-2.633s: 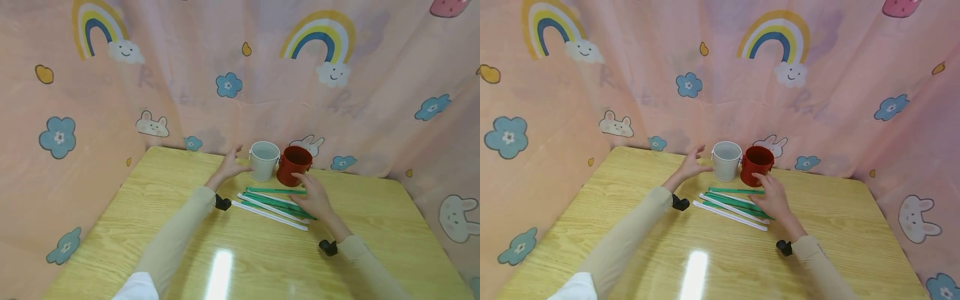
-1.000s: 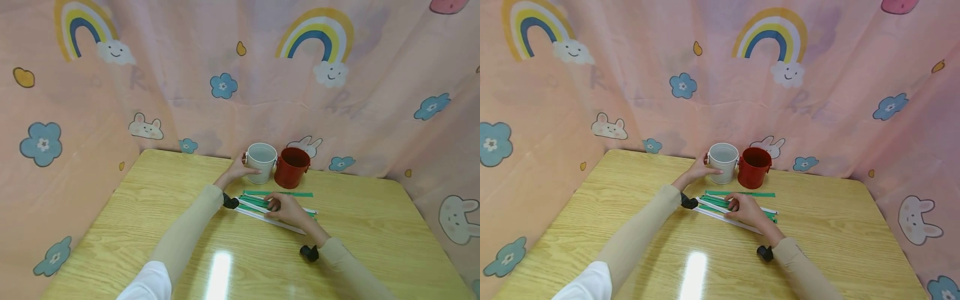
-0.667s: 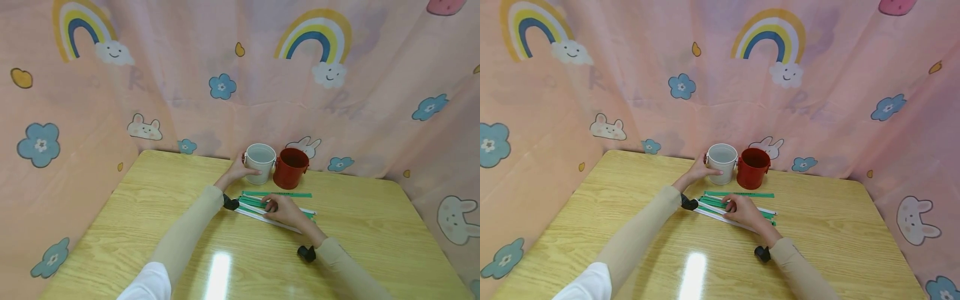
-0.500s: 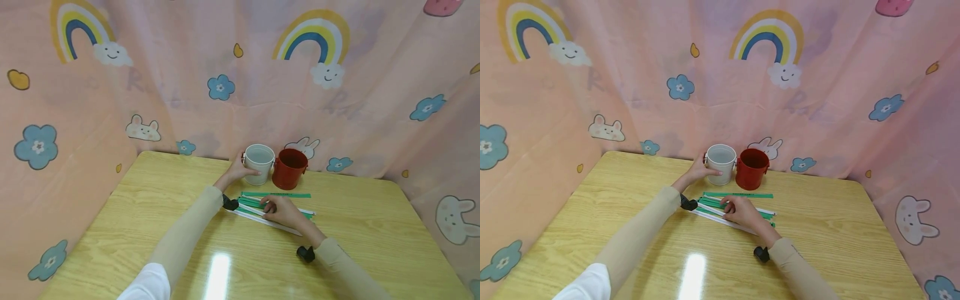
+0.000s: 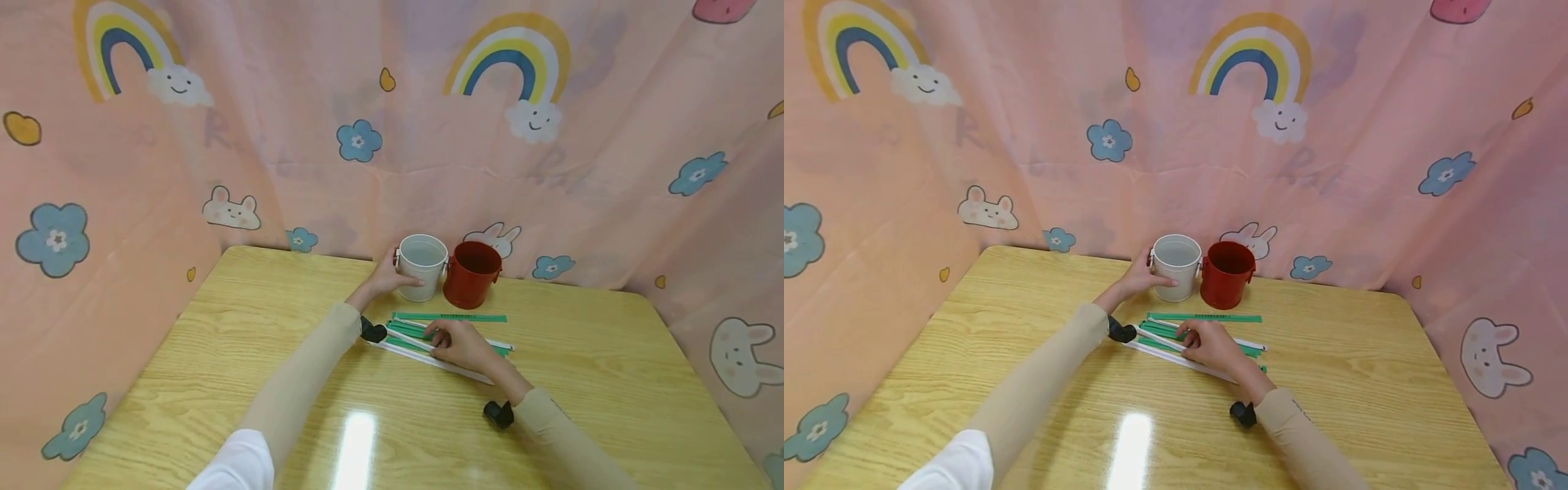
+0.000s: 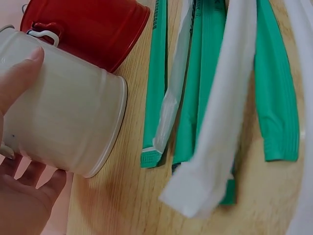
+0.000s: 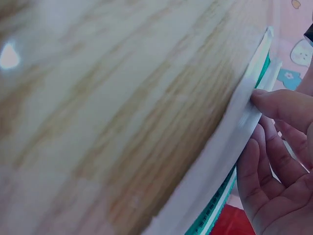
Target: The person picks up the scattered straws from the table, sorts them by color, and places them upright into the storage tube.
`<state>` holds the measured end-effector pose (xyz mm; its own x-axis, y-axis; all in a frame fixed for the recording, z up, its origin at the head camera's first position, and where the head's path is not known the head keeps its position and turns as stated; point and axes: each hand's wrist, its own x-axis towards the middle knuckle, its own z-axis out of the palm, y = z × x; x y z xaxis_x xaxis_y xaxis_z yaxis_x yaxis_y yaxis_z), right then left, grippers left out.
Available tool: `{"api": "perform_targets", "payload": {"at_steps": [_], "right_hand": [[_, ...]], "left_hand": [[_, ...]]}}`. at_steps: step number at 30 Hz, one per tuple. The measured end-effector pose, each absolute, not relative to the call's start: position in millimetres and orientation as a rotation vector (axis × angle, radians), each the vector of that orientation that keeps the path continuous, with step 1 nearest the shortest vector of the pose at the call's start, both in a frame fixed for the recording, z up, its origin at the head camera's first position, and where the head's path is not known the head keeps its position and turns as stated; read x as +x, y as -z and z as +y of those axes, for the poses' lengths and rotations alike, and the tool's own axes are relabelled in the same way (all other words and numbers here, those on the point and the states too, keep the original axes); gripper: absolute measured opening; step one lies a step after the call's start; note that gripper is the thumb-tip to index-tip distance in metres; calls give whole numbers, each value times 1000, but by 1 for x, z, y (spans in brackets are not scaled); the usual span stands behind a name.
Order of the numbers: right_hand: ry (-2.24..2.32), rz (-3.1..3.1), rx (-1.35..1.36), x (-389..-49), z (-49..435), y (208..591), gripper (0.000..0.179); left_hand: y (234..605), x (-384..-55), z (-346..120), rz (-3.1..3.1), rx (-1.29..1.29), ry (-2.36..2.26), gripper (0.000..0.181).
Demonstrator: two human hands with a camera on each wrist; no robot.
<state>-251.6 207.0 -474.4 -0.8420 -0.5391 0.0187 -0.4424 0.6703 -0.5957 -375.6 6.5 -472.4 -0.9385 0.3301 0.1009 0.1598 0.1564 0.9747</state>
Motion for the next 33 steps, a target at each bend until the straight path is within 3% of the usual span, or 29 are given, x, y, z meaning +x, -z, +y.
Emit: {"api": "perform_targets", "payload": {"at_steps": [33], "right_hand": [[1106, 2727, -668, -248, 232, 440, 20]], "left_hand": [[466, -374, -4, 2312, 487, -1807, 92]]}}
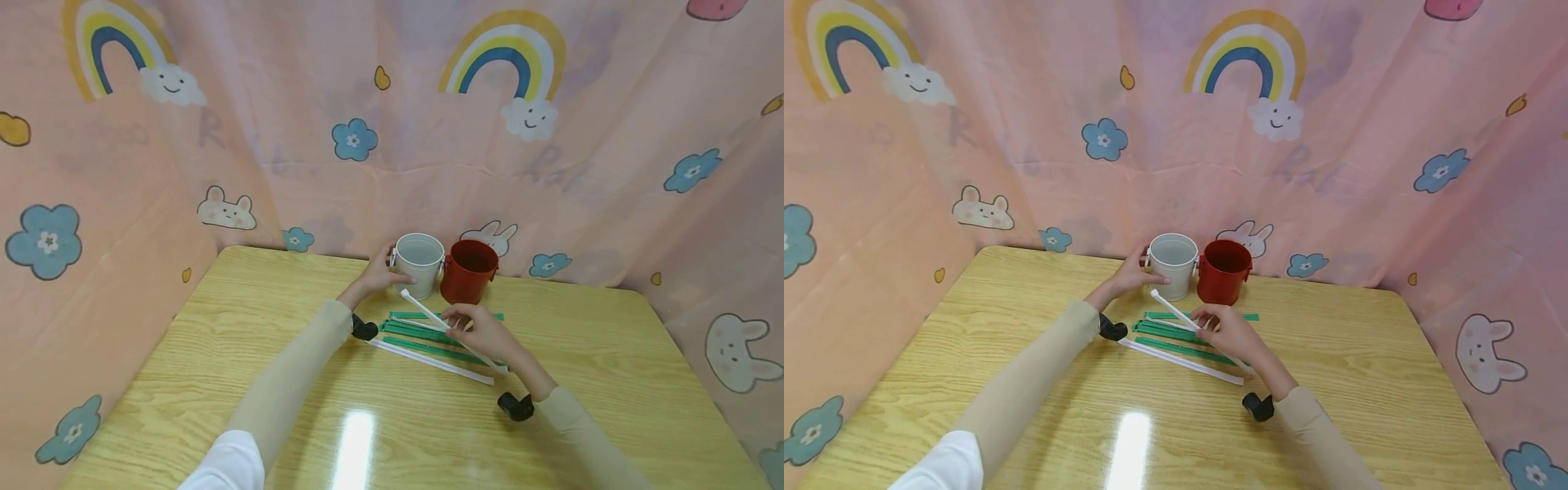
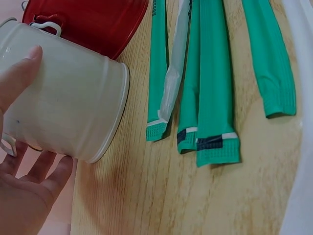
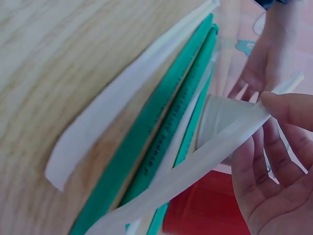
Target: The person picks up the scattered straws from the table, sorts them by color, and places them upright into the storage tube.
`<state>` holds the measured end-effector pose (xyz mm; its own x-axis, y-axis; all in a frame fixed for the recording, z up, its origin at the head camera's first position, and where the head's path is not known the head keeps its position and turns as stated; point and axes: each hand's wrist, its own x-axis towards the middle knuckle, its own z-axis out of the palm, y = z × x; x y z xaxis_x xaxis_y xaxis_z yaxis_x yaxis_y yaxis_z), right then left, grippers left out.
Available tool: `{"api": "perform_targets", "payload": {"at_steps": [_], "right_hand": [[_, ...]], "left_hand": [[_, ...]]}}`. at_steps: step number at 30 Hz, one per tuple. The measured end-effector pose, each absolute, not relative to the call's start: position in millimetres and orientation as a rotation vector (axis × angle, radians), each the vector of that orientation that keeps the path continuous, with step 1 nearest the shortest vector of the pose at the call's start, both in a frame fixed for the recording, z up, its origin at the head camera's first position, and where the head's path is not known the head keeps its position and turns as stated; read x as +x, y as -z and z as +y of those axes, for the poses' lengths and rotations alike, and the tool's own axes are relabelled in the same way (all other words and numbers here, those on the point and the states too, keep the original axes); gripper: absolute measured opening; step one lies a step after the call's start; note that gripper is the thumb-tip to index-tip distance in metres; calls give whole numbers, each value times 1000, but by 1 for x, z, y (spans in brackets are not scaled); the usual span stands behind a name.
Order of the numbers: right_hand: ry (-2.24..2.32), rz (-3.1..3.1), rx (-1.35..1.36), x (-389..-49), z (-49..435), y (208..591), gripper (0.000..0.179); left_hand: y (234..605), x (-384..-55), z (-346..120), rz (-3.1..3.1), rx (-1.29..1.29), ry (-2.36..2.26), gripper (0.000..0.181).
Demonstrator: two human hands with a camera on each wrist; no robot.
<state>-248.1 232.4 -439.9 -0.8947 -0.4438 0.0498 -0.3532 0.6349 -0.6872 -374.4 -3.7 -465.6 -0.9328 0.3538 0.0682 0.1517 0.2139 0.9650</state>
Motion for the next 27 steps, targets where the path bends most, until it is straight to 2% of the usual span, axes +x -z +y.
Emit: {"api": "perform_targets", "payload": {"at_steps": [11, 27], "right_hand": [[1187, 2769, -668, -255, 232, 424, 20], [1384, 2738, -625, -270, 223, 396, 20]], "left_hand": [[467, -375, -4, 2281, 572, -1875, 82], [465, -374, -5, 2310, 521, -1806, 87]]}}
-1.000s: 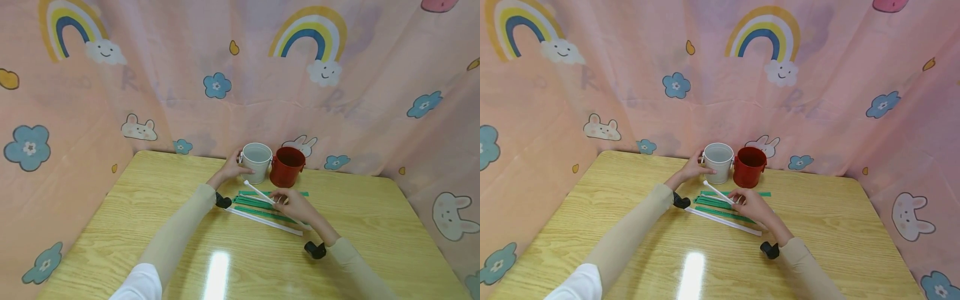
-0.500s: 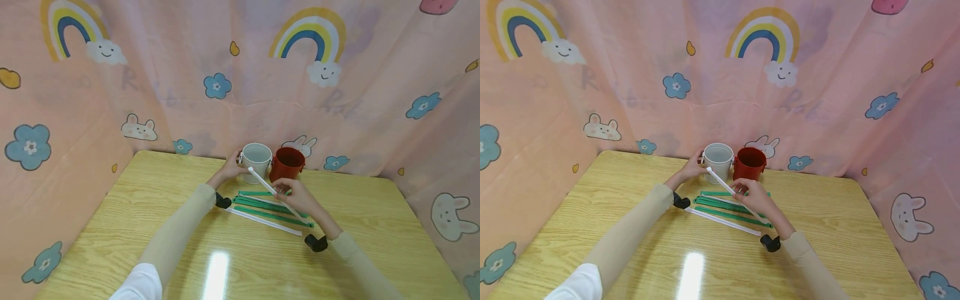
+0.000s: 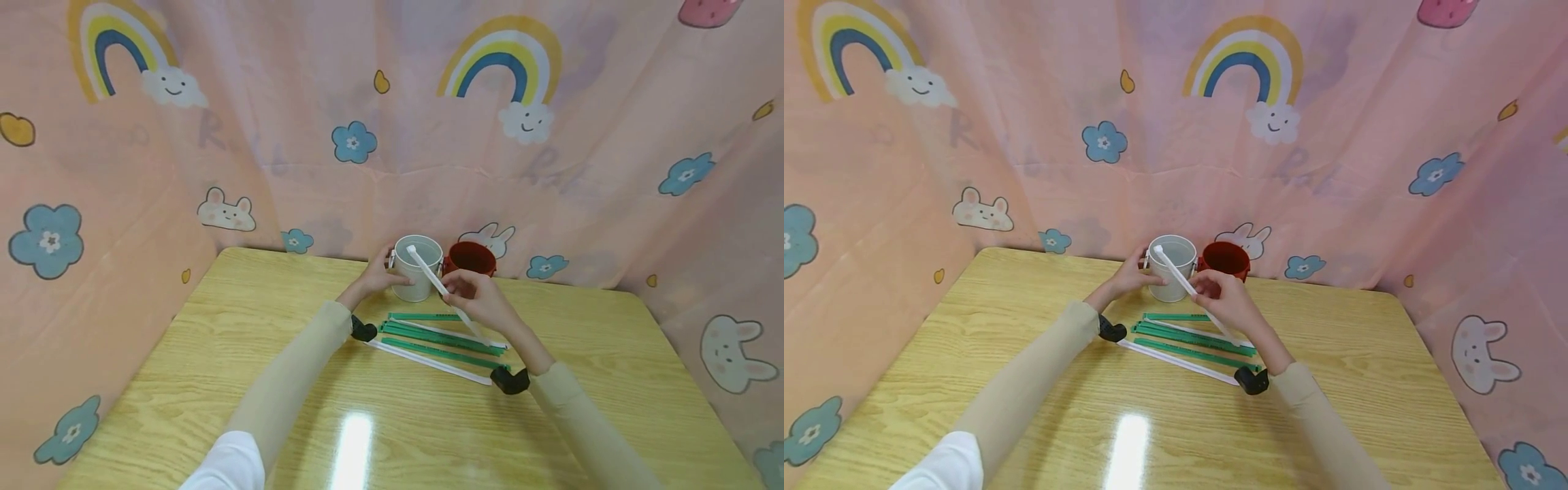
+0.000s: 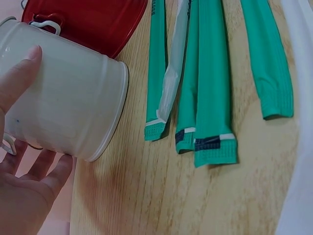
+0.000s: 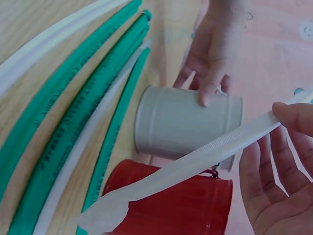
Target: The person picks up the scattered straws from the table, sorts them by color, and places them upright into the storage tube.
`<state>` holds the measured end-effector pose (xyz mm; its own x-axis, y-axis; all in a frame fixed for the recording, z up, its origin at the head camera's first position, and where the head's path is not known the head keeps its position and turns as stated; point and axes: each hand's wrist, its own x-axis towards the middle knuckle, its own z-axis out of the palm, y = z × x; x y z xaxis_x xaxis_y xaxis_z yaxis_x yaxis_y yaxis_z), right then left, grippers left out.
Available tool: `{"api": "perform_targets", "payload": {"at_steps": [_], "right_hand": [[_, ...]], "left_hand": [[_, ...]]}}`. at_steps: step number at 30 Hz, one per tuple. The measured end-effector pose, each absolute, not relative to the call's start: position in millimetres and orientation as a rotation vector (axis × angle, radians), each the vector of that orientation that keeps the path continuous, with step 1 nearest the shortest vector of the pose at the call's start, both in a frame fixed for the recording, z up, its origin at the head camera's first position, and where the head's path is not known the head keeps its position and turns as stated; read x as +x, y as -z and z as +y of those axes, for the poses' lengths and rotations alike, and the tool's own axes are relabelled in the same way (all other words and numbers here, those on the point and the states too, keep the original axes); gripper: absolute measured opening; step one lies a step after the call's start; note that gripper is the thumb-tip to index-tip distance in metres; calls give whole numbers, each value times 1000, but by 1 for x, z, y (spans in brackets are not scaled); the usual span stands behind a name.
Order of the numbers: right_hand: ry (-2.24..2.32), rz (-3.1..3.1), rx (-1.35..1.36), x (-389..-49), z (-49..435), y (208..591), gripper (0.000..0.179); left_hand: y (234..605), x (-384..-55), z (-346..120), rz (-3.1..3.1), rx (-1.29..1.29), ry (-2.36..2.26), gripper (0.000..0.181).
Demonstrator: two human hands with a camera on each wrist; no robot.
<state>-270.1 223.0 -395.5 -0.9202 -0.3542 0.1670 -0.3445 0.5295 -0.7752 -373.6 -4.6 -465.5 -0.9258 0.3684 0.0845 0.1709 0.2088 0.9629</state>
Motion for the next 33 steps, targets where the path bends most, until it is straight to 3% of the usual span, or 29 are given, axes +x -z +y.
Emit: {"api": "perform_targets", "payload": {"at_steps": [26, 33], "right_hand": [[1744, 2918, -489, -293, 195, 356, 31], [2028, 2866, -402, -281, 177, 328, 32]], "left_hand": [[466, -373, -5, 2310, 548, -1786, 86], [466, -374, -5, 2299, 584, -1796, 83]]}}
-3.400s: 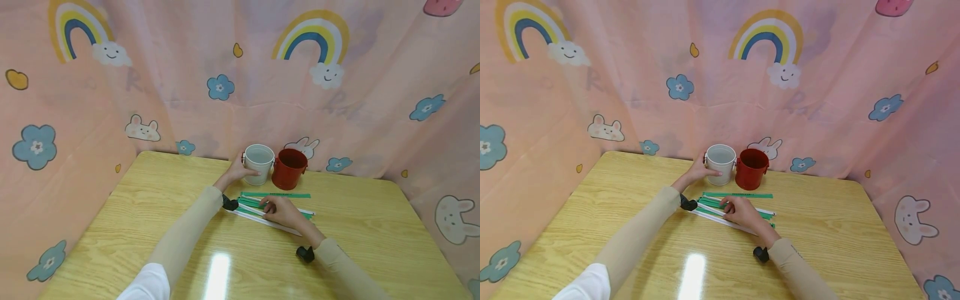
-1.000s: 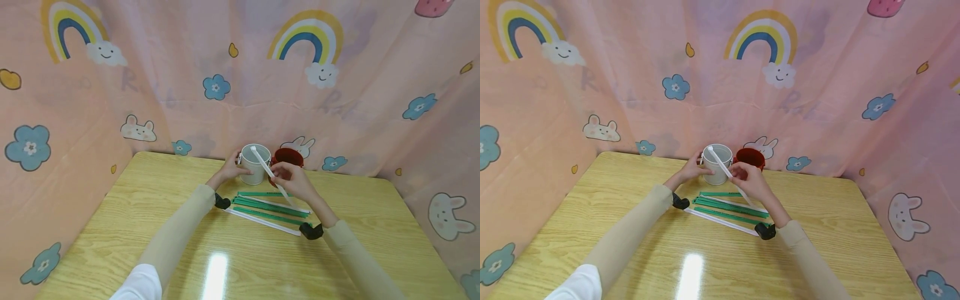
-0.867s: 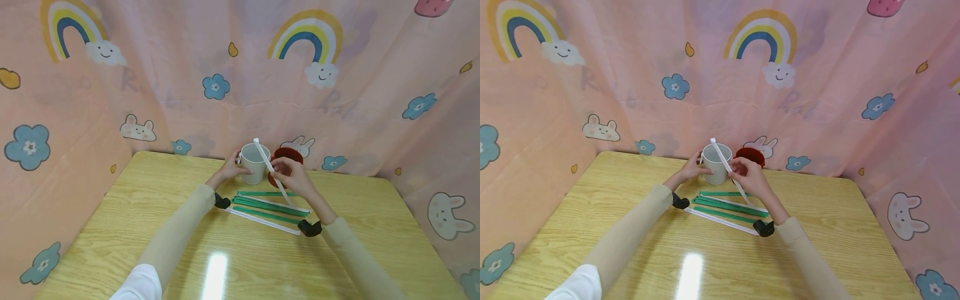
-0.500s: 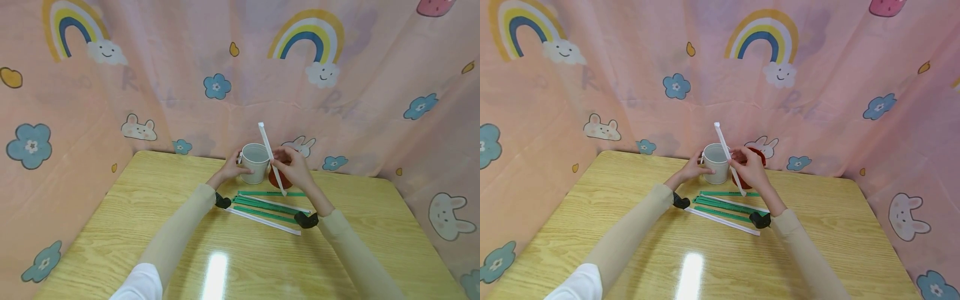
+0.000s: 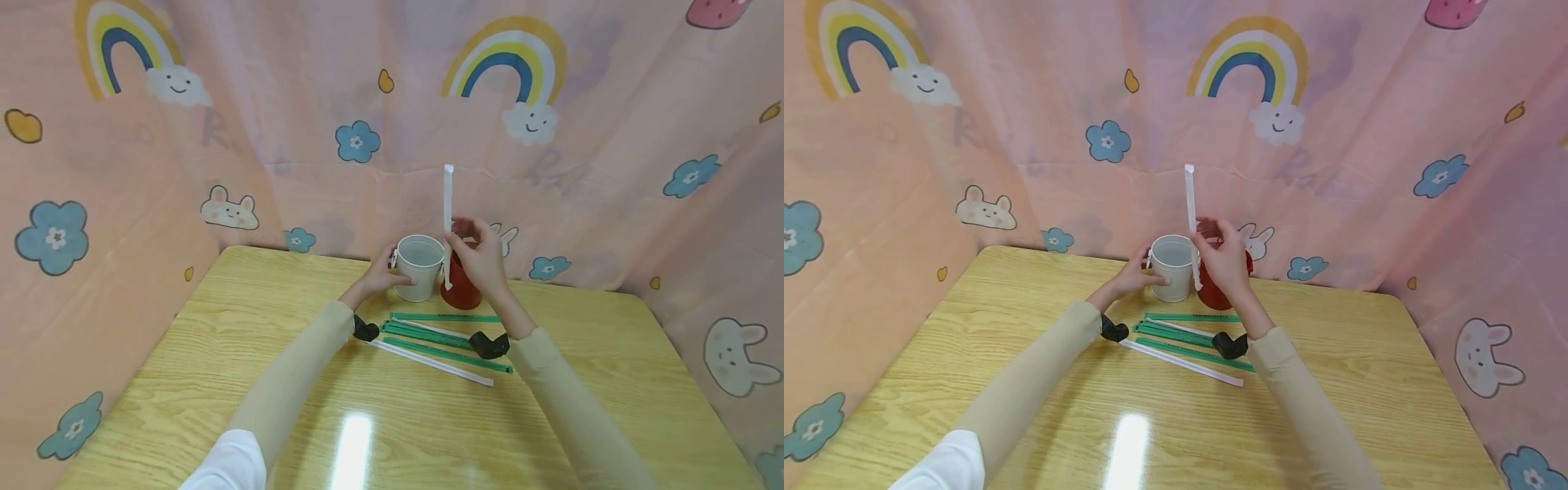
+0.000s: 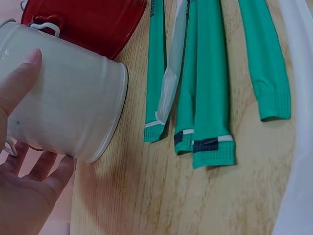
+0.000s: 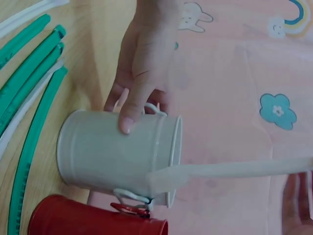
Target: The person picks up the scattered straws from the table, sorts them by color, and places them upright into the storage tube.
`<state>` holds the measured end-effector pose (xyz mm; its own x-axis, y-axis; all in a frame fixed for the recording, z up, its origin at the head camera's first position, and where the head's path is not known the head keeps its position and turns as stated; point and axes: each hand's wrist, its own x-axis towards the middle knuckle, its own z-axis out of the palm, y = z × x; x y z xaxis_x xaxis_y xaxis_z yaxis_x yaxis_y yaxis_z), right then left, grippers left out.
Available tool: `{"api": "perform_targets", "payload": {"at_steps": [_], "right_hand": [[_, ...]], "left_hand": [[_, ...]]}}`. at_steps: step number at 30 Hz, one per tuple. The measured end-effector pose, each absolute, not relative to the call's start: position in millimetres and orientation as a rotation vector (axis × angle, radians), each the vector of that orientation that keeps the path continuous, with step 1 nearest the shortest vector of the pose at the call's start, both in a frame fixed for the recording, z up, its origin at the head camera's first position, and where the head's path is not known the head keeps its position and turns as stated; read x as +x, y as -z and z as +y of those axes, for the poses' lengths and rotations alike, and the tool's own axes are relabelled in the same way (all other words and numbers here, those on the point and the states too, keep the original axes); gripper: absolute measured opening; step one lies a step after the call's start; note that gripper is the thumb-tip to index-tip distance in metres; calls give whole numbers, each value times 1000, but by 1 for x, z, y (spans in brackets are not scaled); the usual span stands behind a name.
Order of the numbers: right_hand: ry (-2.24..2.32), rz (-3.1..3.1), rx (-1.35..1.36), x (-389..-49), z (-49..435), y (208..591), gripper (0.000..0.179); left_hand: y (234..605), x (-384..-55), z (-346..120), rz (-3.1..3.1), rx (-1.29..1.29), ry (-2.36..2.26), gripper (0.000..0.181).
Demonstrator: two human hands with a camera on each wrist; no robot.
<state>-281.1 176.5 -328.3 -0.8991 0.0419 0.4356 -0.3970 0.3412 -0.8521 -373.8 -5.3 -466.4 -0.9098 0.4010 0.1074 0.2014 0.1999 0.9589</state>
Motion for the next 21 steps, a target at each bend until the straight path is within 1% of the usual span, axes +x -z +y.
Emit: {"api": "perform_targets", "payload": {"at_steps": [8, 14, 21], "right_hand": [[-1697, -1909, 255, -283, 168, 323, 32], [-1734, -1799, 339, -292, 168, 334, 30], [-1720, -1805, 288, -296, 169, 349, 25]], "left_hand": [[465, -372, -4, 2324, 575, -1762, 87], [464, -372, -4, 2319, 545, -1765, 87], [463, -372, -6, 2319, 557, -1758, 84]]}}
